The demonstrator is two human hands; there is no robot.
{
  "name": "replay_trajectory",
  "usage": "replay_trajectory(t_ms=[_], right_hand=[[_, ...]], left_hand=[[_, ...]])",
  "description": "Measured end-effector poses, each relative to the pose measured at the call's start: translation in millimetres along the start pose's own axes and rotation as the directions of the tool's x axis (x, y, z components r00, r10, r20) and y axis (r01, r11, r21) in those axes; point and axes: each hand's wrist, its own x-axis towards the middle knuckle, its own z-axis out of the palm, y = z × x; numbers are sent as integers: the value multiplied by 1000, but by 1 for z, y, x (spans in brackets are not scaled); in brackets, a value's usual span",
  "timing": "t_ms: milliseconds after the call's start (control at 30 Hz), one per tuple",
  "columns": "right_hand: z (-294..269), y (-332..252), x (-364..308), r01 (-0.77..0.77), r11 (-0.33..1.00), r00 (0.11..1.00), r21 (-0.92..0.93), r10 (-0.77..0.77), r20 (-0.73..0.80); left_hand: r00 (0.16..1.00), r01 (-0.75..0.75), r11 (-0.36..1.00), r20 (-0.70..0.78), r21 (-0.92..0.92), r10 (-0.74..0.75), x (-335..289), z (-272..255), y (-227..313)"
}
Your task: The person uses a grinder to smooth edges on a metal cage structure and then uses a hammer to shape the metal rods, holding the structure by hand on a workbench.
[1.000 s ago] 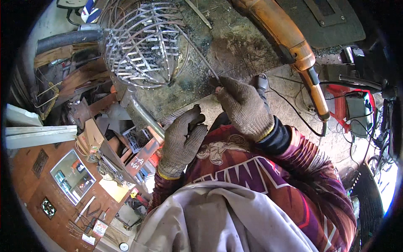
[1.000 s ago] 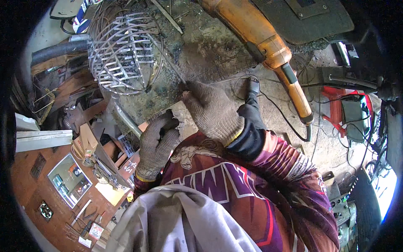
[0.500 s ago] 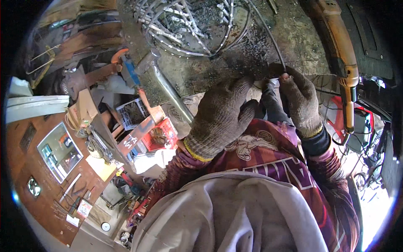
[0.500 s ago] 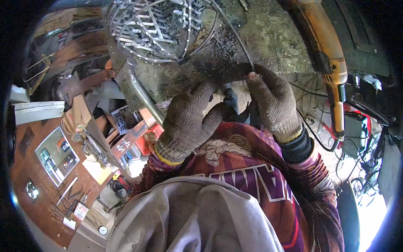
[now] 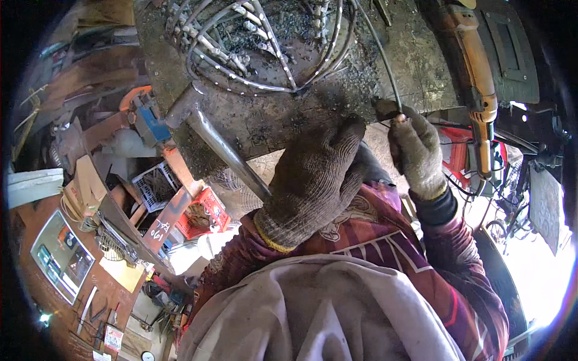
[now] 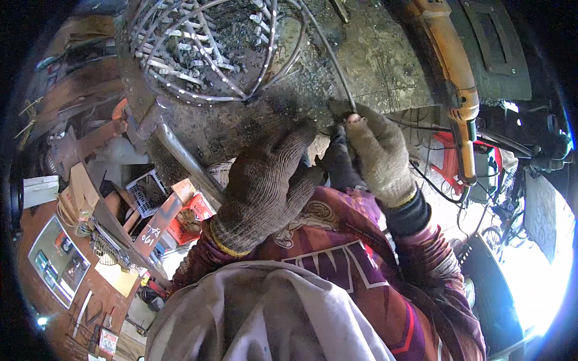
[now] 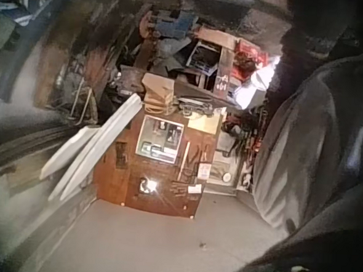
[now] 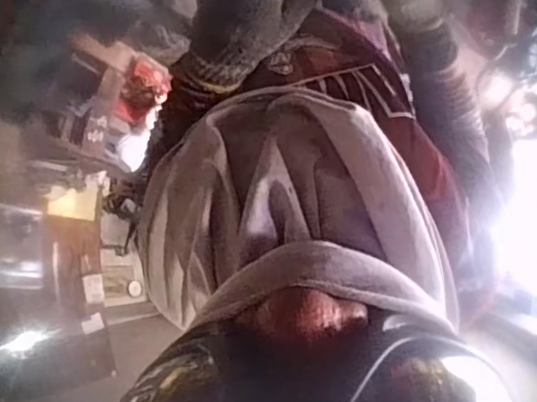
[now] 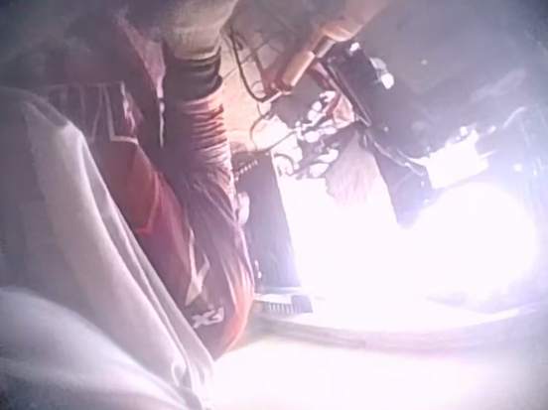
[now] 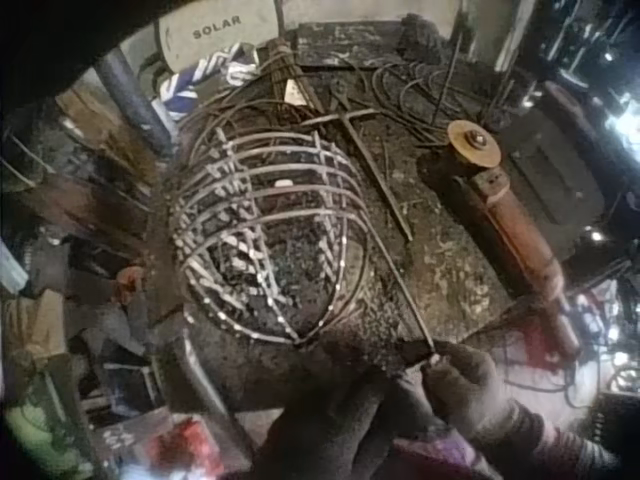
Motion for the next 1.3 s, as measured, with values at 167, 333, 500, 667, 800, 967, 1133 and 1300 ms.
replay_trajectory(t_ms=[167, 333, 500, 667, 800, 967, 1133, 1300], right_hand=[[-31, -26, 2, -99, 983, 988, -152, 116, 106], [-68, -32, -14, 88, 884, 994, -459, -47, 100], [-101, -2, -60, -40, 971, 997, -234, 55, 60], [-64, -20, -58, 192, 957, 975, -215, -161, 155], [-15, -35, -27, 511, 789, 858, -342, -443, 260], [44, -63, -21, 741, 532, 663, -409, -482, 573], [34, -25, -7, 764, 465, 631, -447, -683, 368], [-19, -10, -1, 366, 707, 850, -606, -519, -92]], left_hand=[[995, 63, 998, 82, -5, -63, 3, -8, 6], [997, 47, 996, 64, -81, -41, -2, -11, 6], [997, 20, 996, -76, -86, -26, -4, -6, 9], [976, -66, 983, -217, -170, 28, -6, -5, 16], [907, -180, 852, -419, -491, -50, 2, -4, 34], [730, -169, 985, -677, -42, 96, -11, -14, 14], [844, -165, 954, -537, -249, 6, -48, -53, -4], [675, 550, 834, -613, 46, -411, -85, -40, -22]])
